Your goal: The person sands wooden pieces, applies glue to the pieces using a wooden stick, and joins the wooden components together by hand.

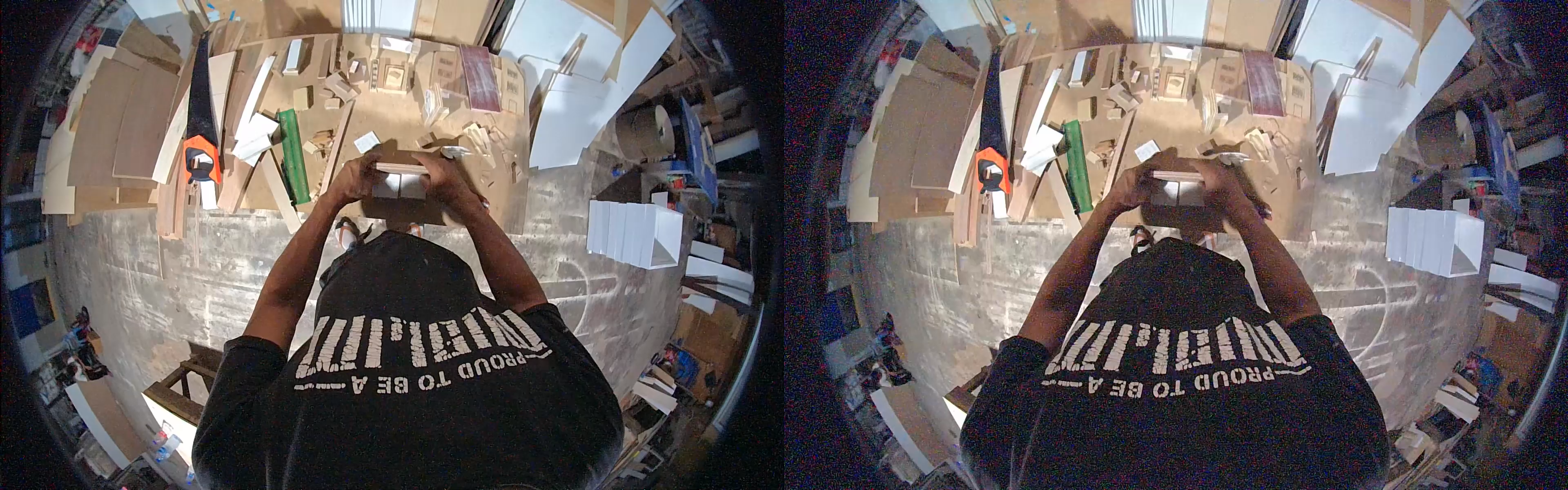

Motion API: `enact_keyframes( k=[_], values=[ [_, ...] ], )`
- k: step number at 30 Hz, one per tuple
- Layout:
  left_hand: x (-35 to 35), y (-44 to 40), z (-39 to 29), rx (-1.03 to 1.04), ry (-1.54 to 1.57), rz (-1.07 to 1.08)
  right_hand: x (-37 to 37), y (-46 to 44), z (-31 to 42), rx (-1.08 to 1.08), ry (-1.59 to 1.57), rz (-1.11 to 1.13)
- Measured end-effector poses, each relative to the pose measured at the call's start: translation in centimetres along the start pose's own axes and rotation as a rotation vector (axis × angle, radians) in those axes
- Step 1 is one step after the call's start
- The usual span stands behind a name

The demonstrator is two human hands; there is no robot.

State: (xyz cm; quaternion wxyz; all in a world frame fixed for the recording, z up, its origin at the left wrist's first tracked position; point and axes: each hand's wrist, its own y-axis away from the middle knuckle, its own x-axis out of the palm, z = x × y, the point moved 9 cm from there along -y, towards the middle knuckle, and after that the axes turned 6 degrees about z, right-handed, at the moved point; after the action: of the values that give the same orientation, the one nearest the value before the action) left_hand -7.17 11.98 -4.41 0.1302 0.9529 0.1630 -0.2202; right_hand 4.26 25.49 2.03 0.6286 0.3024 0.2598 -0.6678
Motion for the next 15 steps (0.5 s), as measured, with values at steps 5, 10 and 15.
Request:
enact_keyframes(
  k=[5, 10, 15],
  values=[
    [-1.4, 1.9, -1.7, -0.043, 0.215, -0.159, 0.7, 1.2, -3.4, 0.146, -0.130, -0.107],
    [-1.1, 6.6, -2.5, 0.132, -0.305, -0.315, 1.1, 5.1, -3.0, 0.077, 0.066, -0.243],
    [1.9, 7.1, -4.7, 0.111, -0.360, -0.253, 3.4, 6.1, -1.4, -0.083, 0.122, -0.155]
  ],
)
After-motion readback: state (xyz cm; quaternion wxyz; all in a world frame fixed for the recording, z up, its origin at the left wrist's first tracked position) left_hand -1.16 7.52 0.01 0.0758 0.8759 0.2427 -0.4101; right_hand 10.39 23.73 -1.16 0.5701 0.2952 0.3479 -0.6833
